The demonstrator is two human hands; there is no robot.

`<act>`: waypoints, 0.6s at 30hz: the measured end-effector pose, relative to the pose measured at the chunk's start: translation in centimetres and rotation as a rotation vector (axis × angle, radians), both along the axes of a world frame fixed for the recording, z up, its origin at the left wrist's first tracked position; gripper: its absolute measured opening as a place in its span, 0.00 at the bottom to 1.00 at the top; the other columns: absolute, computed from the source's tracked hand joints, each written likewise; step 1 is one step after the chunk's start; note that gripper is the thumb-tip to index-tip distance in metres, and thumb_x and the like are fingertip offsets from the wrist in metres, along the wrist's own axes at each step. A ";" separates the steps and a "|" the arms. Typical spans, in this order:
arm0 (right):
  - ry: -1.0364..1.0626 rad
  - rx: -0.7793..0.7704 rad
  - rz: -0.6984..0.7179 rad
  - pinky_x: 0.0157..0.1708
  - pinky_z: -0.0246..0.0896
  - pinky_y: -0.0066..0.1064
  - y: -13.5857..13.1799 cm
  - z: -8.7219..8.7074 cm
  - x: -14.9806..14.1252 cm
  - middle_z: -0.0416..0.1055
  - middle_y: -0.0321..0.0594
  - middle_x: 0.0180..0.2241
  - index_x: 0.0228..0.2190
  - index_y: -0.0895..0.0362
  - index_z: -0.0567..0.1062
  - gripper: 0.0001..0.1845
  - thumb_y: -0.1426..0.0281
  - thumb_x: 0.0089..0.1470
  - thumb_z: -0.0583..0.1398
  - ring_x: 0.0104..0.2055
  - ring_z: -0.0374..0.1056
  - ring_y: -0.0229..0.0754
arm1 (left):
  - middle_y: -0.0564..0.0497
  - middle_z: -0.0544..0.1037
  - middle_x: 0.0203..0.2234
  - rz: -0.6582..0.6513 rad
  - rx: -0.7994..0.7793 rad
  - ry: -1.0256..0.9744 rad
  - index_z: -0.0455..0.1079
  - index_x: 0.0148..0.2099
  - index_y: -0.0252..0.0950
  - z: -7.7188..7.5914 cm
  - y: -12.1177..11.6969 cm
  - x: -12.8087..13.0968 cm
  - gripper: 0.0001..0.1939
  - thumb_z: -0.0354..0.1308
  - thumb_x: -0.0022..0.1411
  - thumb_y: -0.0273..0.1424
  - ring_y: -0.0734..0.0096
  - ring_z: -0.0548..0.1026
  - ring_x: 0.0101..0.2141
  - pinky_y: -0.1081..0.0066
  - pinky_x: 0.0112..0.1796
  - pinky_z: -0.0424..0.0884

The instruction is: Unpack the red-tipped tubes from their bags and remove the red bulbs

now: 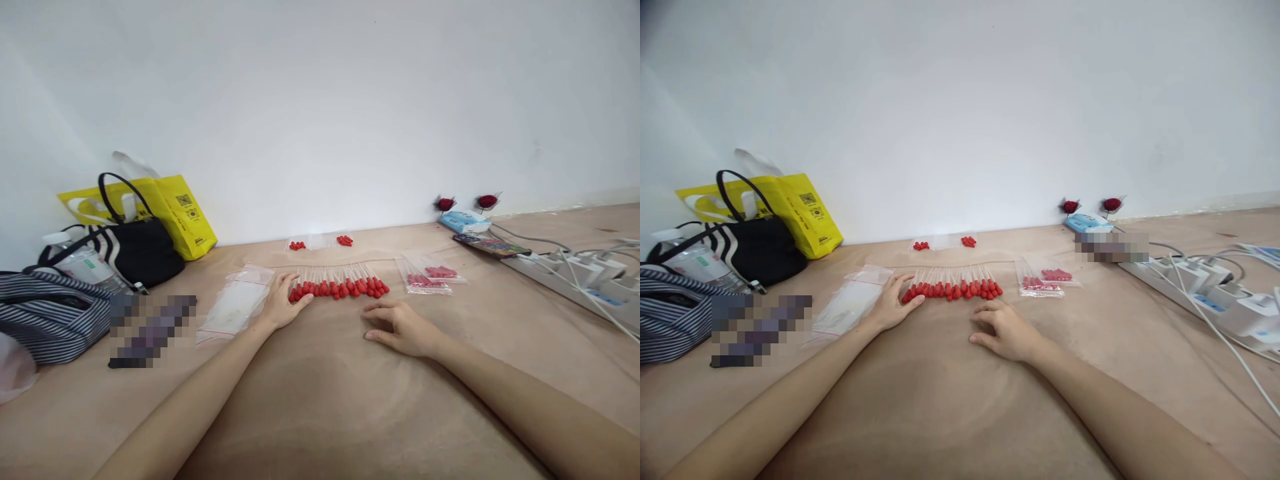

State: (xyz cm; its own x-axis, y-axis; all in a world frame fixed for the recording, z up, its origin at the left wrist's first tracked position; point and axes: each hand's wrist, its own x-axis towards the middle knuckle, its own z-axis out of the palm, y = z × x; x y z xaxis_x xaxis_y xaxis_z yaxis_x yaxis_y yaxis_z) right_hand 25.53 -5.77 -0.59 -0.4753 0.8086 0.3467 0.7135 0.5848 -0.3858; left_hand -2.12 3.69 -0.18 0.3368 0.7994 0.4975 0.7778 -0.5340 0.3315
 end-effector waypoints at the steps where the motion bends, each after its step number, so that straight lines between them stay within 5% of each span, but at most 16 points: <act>1: -0.014 0.037 -0.059 0.44 0.57 0.36 0.4 0.3 0.7 0.69 0.44 0.42 0.40 0.54 0.72 0.17 0.60 0.51 0.54 0.44 0.64 0.44 | 0.45 0.64 0.46 0.014 -0.032 -0.006 0.59 0.50 0.37 -0.1 -0.1 0.0 0.26 0.55 0.51 0.43 0.62 0.63 0.48 0.62 0.48 0.60; 7: -0.158 0.125 -0.683 0.42 0.54 0.41 3.2 0.5 7.5 0.68 0.46 0.43 0.38 0.55 0.73 0.16 0.64 0.46 0.56 0.45 0.61 0.50 | 0.44 0.64 0.45 0.047 -0.078 -0.017 0.57 0.50 0.35 -0.3 -0.5 -0.1 0.27 0.54 0.51 0.43 0.60 0.63 0.48 0.61 0.47 0.61; 18: -0.302 0.007 -0.792 0.36 0.56 0.28 4.3 -0.5 10.2 0.70 0.47 0.37 0.30 0.59 0.74 0.15 0.71 0.53 0.49 0.38 0.67 0.42 | 0.44 0.62 0.44 0.015 0.022 0.003 0.61 0.47 0.35 -0.3 -3.1 0.0 0.20 0.54 0.53 0.38 0.60 0.61 0.48 0.60 0.49 0.59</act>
State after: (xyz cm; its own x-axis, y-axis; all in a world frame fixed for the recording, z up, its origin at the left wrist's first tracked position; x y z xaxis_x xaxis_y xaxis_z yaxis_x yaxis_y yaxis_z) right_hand 35.72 -1.42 -1.10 0.1581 0.9401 0.3022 0.9853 -0.1299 -0.1113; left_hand -2.11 0.59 -0.45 0.3265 0.7931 0.5141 0.7865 -0.5297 0.3177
